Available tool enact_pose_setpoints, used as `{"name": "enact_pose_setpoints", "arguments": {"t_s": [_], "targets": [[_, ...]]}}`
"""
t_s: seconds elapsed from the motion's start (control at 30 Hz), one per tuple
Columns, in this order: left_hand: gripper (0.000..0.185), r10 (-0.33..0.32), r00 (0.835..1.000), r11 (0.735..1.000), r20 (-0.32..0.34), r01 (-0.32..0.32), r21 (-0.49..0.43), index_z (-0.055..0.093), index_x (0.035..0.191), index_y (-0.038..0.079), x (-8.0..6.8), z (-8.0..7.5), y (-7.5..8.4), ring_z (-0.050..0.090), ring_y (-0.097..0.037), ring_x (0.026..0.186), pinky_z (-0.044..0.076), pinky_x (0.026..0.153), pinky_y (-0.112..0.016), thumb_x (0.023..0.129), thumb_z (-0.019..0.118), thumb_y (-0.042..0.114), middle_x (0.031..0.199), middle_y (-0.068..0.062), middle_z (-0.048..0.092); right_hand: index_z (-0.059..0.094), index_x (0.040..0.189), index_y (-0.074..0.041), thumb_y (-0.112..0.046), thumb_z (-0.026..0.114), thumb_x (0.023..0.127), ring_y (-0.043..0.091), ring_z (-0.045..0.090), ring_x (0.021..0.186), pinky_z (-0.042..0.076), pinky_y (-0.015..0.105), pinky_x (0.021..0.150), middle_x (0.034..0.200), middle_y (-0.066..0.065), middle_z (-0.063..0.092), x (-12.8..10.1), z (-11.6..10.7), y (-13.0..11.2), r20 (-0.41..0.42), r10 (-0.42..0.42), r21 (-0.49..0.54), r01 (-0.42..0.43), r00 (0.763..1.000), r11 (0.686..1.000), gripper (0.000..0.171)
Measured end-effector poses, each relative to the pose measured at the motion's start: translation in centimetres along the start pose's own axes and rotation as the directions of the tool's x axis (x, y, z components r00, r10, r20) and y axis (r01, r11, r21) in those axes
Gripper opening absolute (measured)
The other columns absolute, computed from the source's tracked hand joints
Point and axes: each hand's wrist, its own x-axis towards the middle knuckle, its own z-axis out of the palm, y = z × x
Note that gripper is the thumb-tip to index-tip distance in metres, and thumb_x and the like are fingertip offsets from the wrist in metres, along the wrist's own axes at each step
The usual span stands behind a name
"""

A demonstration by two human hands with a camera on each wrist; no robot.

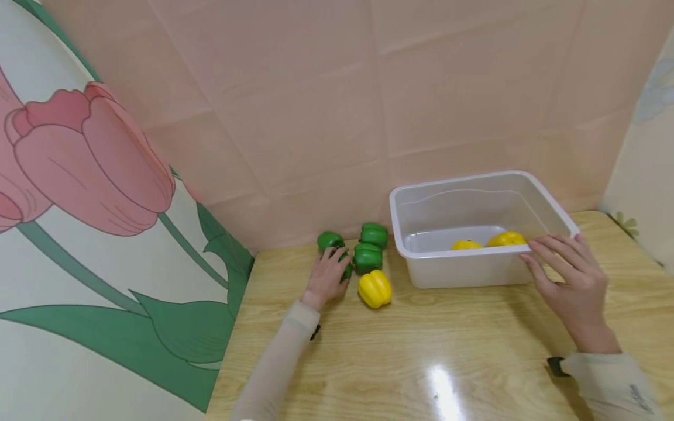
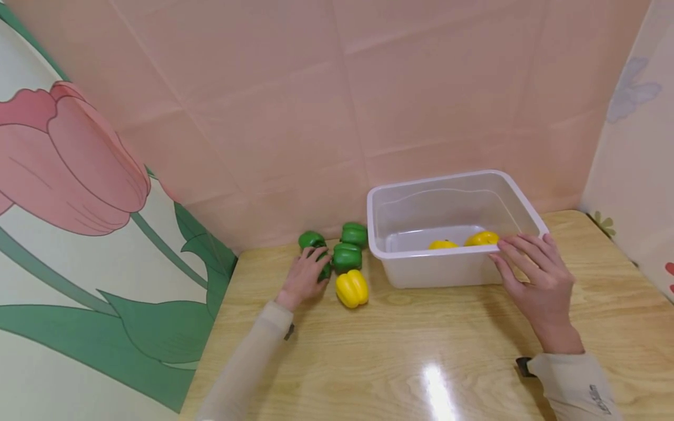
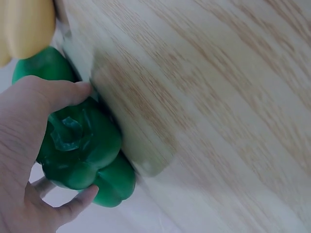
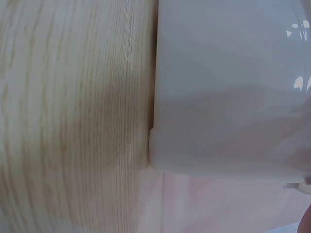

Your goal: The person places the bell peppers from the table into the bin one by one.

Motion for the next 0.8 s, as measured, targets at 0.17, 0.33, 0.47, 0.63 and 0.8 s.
{"name": "enact_pose_setpoints", "arguments": {"t_s": [0.17,0.33,0.47,0.63,0.8], "targets": [[0.062,-0.026,1.000,1.000,0.005,0.026,-0.007,0.065,0.147,0.019,-0.11,-0.17,-0.08,0.049,-0.036,0.141,0.061,0.093,-0.056,0.091,0.085,0.038,0.159,-0.008,0.053,0.085,0.096,0.000,-0.031,0.088,0.090,0.033,0.076,0.106,0.048,0.056,0.115,0.100,0.020,0.081,0.09,0.09,-0.09,-0.006,-0.002,0.005,0.002,1.000,1.000,0.031],[0.061,-0.029,0.999,1.000,0.013,0.029,0.004,0.064,0.148,0.021,-0.28,-0.16,-0.28,0.049,-0.036,0.142,0.061,0.092,-0.056,0.093,0.082,0.041,0.160,-0.006,0.053,0.086,0.095,-0.001,-0.031,0.088,0.089,0.034,0.075,0.105,0.049,0.055,0.115,0.100,0.020,0.081,0.05,0.06,-0.08,-0.013,-0.003,0.003,0.003,1.000,1.000,0.031],[0.061,-0.017,1.000,1.000,-0.012,0.017,0.025,0.062,0.150,0.022,-0.47,-0.12,-0.48,0.049,-0.034,0.143,0.061,0.093,-0.054,0.095,0.080,0.041,0.160,-0.004,0.053,0.086,0.096,-0.001,-0.032,0.088,0.090,0.034,0.076,0.105,0.049,0.055,0.115,0.100,0.020,0.081,0.00,0.05,-0.04,-0.011,-0.004,-0.007,0.004,1.000,1.000,0.031],[0.061,-0.006,0.999,1.000,-0.049,0.007,0.001,0.061,0.151,0.020,-0.73,-0.40,-0.68,0.049,-0.035,0.143,0.061,0.091,-0.055,0.096,0.079,0.038,0.159,-0.005,0.052,0.086,0.096,-0.001,-0.032,0.088,0.090,0.034,0.076,0.105,0.049,0.056,0.115,0.099,0.020,0.081,0.00,0.08,0.00,-0.012,-0.008,-0.007,0.008,1.000,1.000,0.032],[0.058,-0.010,0.996,1.000,-0.086,0.008,-0.021,0.063,0.147,0.020,-0.92,-0.65,-0.91,0.049,-0.036,0.141,0.061,0.089,-0.057,0.094,0.081,0.035,0.158,-0.005,0.053,0.086,0.096,-0.001,-0.031,0.088,0.090,0.035,0.075,0.104,0.049,0.056,0.115,0.099,0.021,0.081,0.04,0.12,0.02,-0.012,-0.008,-0.001,0.008,1.000,1.000,0.031]]}}
